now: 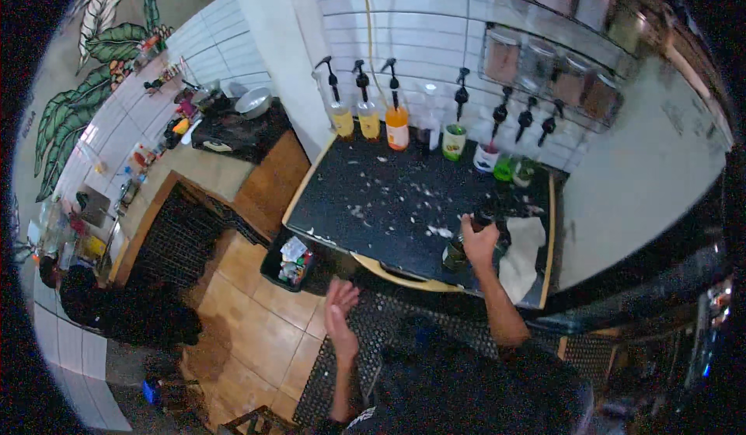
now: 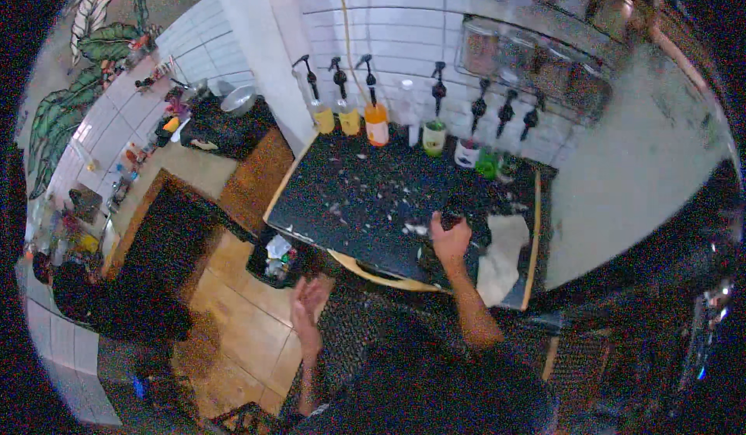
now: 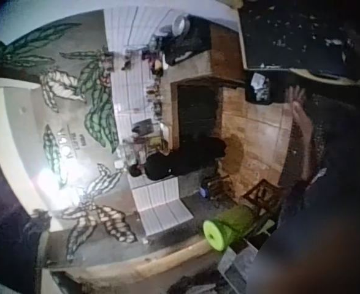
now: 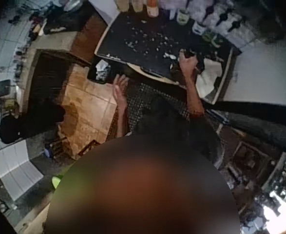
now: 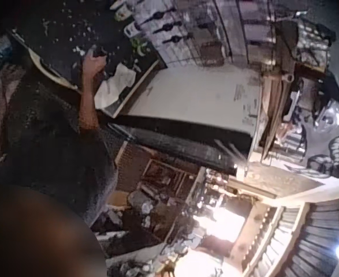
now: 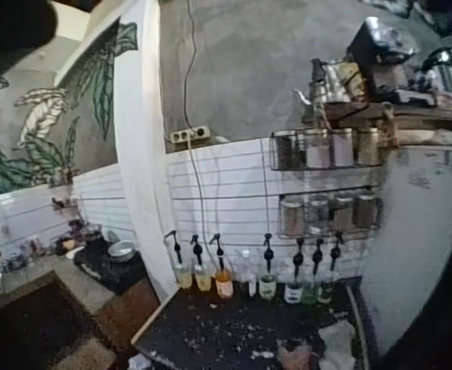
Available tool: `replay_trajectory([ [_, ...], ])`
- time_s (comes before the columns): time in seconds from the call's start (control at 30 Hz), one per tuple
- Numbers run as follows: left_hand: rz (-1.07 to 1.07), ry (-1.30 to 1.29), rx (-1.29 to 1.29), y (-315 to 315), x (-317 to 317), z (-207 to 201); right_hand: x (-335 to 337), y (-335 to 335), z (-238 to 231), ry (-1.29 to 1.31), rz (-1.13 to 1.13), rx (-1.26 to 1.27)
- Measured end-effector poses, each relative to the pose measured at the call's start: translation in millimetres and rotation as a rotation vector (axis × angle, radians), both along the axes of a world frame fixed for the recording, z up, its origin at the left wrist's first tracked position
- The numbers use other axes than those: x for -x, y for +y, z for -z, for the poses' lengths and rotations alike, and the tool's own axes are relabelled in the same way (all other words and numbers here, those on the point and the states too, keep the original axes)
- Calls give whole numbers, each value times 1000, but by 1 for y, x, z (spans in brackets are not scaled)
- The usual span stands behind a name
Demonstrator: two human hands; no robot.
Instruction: The person wipes a metal pitcher and a white ceramic cup with a cloth at a coffee station. They then move to a counter with syrup bottles, pick up several bottles one by one, and place them on a wall-mounted rack. Finally, they wipe the countertop surface with the cloth.
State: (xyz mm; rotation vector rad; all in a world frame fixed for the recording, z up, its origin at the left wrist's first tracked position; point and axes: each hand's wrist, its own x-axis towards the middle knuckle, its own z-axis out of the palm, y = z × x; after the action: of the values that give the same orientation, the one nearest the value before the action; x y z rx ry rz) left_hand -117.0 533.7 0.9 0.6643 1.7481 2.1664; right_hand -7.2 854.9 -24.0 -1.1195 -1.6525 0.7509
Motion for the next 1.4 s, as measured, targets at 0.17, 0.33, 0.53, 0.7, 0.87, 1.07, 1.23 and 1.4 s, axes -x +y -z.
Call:
replay_trajectory([
  [0.17, -47, -110, -3, 29, 7, 16, 80, 55, -6, -150, -40, -82],
  [0.33, -191, -128, 22, 44, 11, 10, 169, 99, -22, -150, -48, -180],
  [0.53, -357, -98, -1, 35, 24, 28, 246, 151, -30, -56, -114, -169],
  [0.7, -418, -119, 19, 36, 29, 21, 283, 183, -25, -94, -22, -186],
  [0.87, -408, -119, 56, 44, 38, 19, 300, 213, -5, -23, 43, -309],
  [1.07, -399, -61, 60, 50, 35, 12, 309, 203, -19, -18, 6, -228],
  [1.23, -396, -50, 27, 50, 32, 12, 304, 207, -22, -129, 186, -539],
  [1.4, -497, -106, -8, 32, 25, 7, 287, 166, -5, -88, 110, -562],
])
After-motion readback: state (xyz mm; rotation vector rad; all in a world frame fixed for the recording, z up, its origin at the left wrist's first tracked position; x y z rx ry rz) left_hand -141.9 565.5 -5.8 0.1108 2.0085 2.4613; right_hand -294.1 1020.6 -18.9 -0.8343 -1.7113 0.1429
